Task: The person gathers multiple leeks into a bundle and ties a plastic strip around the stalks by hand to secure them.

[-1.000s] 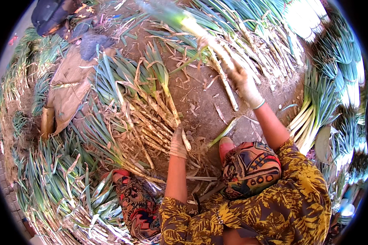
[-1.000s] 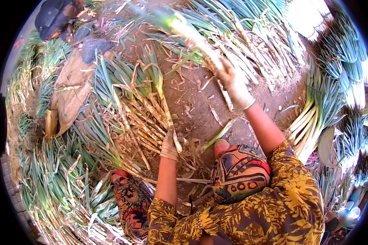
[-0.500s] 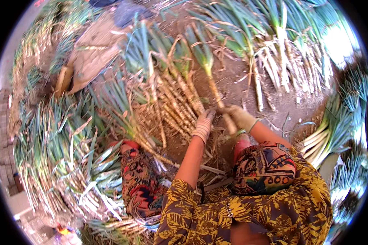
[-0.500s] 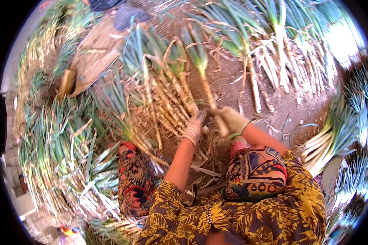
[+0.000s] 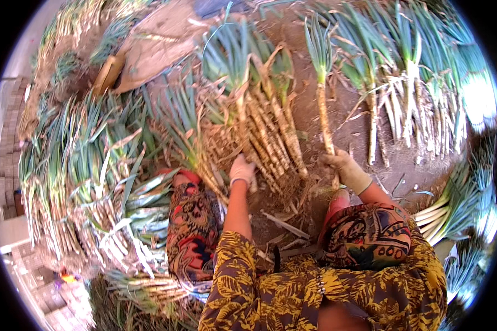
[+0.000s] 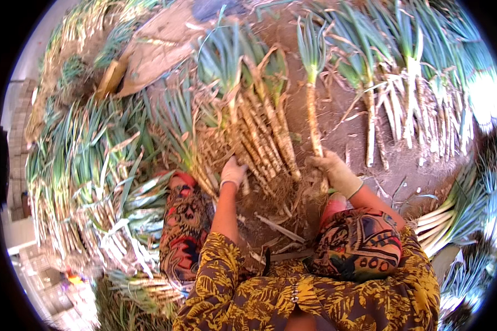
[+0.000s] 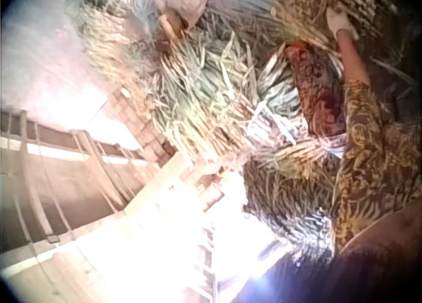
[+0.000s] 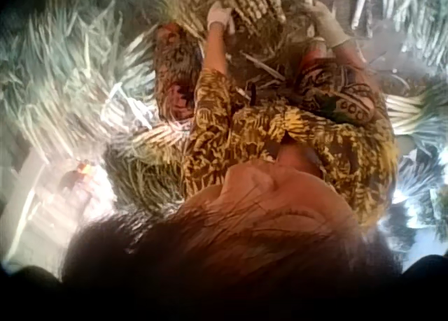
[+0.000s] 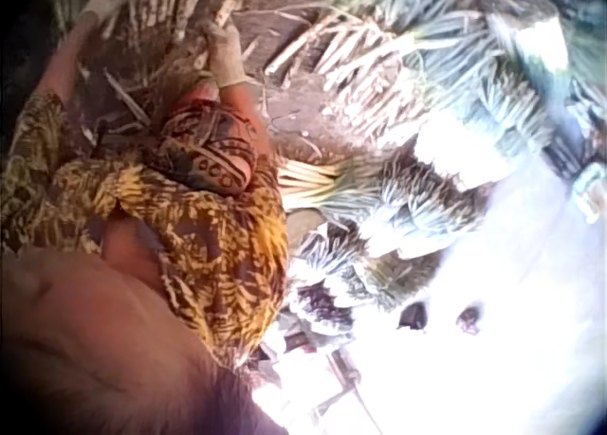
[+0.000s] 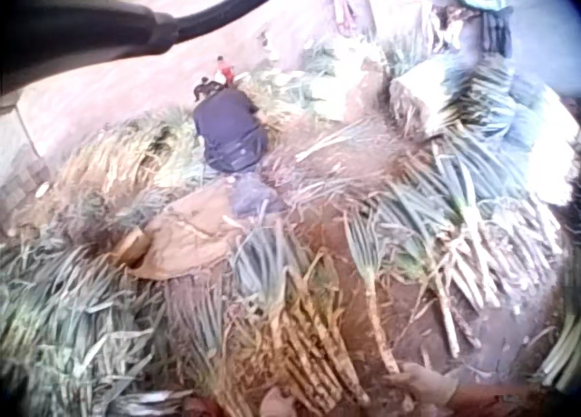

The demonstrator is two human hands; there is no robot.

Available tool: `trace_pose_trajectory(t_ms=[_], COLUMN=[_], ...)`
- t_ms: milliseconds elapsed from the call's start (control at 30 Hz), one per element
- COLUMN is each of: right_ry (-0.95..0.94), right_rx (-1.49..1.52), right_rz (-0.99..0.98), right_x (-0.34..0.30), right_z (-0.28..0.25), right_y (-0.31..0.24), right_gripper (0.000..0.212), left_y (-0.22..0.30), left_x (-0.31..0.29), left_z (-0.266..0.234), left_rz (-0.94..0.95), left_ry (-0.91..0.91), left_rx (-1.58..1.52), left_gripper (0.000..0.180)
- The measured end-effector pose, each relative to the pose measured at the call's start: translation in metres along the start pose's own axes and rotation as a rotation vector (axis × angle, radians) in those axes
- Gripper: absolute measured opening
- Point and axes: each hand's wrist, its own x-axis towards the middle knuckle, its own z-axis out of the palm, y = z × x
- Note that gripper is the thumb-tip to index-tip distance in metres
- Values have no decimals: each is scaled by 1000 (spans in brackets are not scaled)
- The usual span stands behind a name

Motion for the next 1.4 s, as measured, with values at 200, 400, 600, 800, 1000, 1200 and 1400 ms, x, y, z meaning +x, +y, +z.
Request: trace_pose_trajectory(t_ms=[200, 400, 600, 800, 1000, 1200, 1400], right_ry=[-7, 17, 24, -9, -47, 0, 49], right_rx=[156, 185, 86, 165, -68, -31, -138], right_rz=[61, 41, -191, -147, -27, 78, 51], right_x=[-2, 5, -2, 18, 30, 11, 21], right_z=[4, -4, -21, -15, -17, -11, -24], right_y=[3, 10, 6, 28, 54, 43, 58], right_gripper=[34, 37, 45, 49, 49, 56, 58], left_y=[96, 92, 62, 98, 93, 127, 115], left_x=[-68, -88, -82, -83, -51, -73, -60], left_z=[23, 60, -29, -11, 105, 80, 77], left_rz=[14, -121, 98, -33, -139, -94, -131], left_ry=[-593, -547, -360, -408, -477, -574, -595], left_rx=[-1406, -1801, -2001, -1753, -1485, -1457, -1349], left_gripper=[51, 38, 30, 34, 58, 77, 92])
